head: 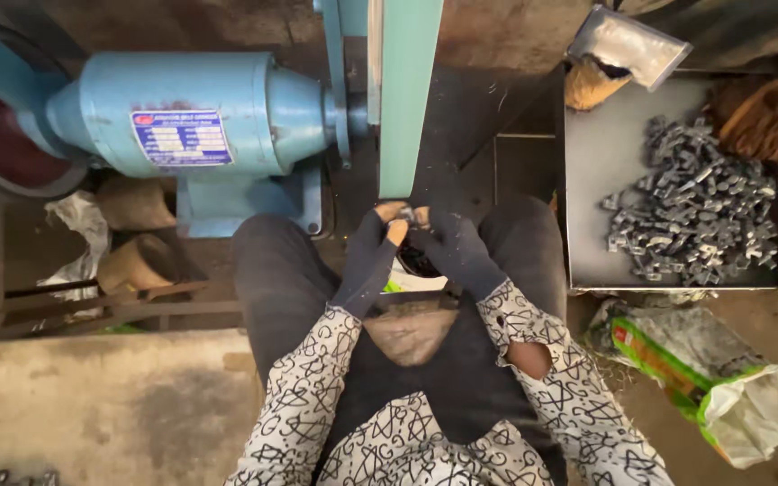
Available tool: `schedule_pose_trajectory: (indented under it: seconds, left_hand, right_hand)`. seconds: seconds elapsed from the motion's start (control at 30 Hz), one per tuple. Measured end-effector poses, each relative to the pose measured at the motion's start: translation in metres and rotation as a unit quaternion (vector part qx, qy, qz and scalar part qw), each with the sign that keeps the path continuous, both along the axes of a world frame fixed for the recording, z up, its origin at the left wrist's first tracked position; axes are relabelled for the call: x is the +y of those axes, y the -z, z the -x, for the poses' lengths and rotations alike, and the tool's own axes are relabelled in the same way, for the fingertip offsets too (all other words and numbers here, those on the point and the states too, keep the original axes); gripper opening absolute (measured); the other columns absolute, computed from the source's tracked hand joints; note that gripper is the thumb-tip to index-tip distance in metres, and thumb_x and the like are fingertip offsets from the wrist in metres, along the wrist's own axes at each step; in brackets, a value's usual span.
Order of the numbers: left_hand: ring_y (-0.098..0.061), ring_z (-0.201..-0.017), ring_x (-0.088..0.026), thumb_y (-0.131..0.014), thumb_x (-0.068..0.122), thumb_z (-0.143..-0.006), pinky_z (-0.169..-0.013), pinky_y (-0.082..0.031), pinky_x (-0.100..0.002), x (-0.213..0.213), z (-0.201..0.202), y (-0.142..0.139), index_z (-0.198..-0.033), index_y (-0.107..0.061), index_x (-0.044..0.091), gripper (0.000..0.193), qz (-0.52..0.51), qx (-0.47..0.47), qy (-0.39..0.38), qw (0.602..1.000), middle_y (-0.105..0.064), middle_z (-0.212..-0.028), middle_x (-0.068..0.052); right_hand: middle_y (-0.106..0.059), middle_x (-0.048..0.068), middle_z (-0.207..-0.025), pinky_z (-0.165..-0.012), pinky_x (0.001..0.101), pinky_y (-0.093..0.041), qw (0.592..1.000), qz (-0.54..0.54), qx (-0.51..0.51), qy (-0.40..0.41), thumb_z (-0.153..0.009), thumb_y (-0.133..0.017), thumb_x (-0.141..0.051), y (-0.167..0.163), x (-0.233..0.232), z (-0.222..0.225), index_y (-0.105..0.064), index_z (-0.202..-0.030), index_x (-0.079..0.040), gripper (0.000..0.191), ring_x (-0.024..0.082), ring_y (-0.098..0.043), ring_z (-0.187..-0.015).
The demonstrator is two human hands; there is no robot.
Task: The person sits on the floor at a belt grinder, picks small metal castings from a tray, and presses each against the moving abrasive belt, producing sparks as the edges are ground. Ground parts are placed into a container between the legs, and the person repeats the cycle with more parts from the tray.
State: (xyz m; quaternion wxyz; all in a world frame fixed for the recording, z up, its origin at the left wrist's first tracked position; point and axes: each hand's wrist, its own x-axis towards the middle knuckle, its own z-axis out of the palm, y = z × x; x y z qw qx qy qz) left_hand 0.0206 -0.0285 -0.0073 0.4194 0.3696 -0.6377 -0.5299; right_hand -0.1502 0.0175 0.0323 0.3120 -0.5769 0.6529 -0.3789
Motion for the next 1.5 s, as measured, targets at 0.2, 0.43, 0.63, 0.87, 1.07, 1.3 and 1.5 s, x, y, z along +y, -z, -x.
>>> schedule_pose_trajectory:
  seconds: [0.2,0.43,0.63,0.87,1.07,1.3,1.5]
  left_hand:
    - [-0.060,-0.084,-0.012,-0.062,0.012,-0.102,-0.069,-0.048,-0.030,0.013,0.002,0.001,-0.125,-0.063,0.002,0.024,-0.335,0.243,0.022,0.910,-0.071,-0.107,-0.006]
    - [-0.063,-0.082,-0.006,-0.061,0.018,-0.106,-0.073,-0.051,-0.024,-0.006,0.003,0.004,-0.112,-0.071,-0.003,0.025,-0.155,0.058,-0.048,0.985,-0.072,-0.092,-0.003]
    - [-0.064,-0.067,-0.006,-0.064,0.022,-0.100,-0.060,-0.052,-0.025,-0.011,0.016,0.003,-0.110,-0.072,0.000,0.026,-0.203,0.016,-0.088,0.975,-0.072,-0.079,-0.002]
    - [-0.068,-0.067,-0.015,-0.065,0.029,-0.099,-0.064,-0.053,-0.032,-0.003,0.029,0.005,-0.104,-0.074,0.004,0.027,-0.065,-0.123,-0.131,0.982,-0.071,-0.076,-0.009]
    - [-0.069,-0.069,-0.014,-0.065,0.027,-0.099,-0.063,-0.054,-0.030,-0.009,0.015,0.001,-0.111,-0.072,0.003,0.027,-0.105,-0.083,-0.038,0.990,-0.072,-0.080,-0.006]
    - [-0.071,-0.082,-0.012,-0.067,0.011,-0.099,-0.072,-0.056,-0.026,0.003,-0.002,-0.003,-0.119,-0.069,-0.006,0.027,-0.233,0.096,-0.011,0.968,-0.074,-0.098,-0.008]
    - [-0.071,-0.086,-0.012,-0.066,0.006,-0.096,-0.079,-0.058,-0.027,0.009,-0.005,-0.010,-0.124,-0.065,-0.003,0.029,-0.129,0.053,-0.029,0.990,-0.073,-0.107,-0.008]
  right_hand:
    - [-0.074,0.000,-0.103,-0.083,0.0286,-0.055,0.937,-0.046,-0.345,-0.004,-0.106,-0.057,-0.016,0.000,0.017,-0.026,-0.068,-0.120,-0.001,0.023,0.009,-0.067,-0.093]
    - [-0.073,0.002,-0.087,-0.066,0.0261,-0.052,0.970,-0.063,-0.232,0.032,-0.106,-0.055,-0.020,0.025,-0.008,-0.015,-0.069,-0.105,0.000,0.024,0.008,-0.065,-0.071]
    - [-0.067,0.009,-0.083,-0.066,0.0339,-0.051,0.979,-0.088,-0.179,0.035,-0.106,-0.059,-0.018,0.044,-0.012,-0.002,-0.065,-0.104,0.001,0.019,0.015,-0.062,-0.072]
    - [-0.070,0.005,-0.103,-0.086,0.0313,-0.052,0.972,-0.046,-0.228,0.038,-0.101,-0.060,-0.012,0.051,-0.006,0.013,-0.067,-0.117,0.000,0.020,0.011,-0.062,-0.096]
    - [-0.072,0.004,-0.102,-0.085,0.0311,-0.054,0.986,-0.056,-0.143,0.071,-0.100,-0.061,-0.011,0.022,-0.001,0.009,-0.067,-0.119,-0.001,0.022,0.010,-0.066,-0.095]
    - [-0.072,0.011,-0.105,-0.085,0.0317,-0.056,0.996,0.045,-0.075,0.019,-0.091,-0.070,-0.008,-0.007,0.016,-0.007,-0.064,-0.122,-0.001,0.032,0.015,-0.068,-0.096]
    - [-0.075,0.008,-0.083,-0.071,0.0281,-0.055,0.986,-0.086,-0.144,0.010,-0.100,-0.062,-0.016,-0.008,0.008,-0.009,-0.071,-0.101,0.001,0.019,0.011,-0.071,-0.075]
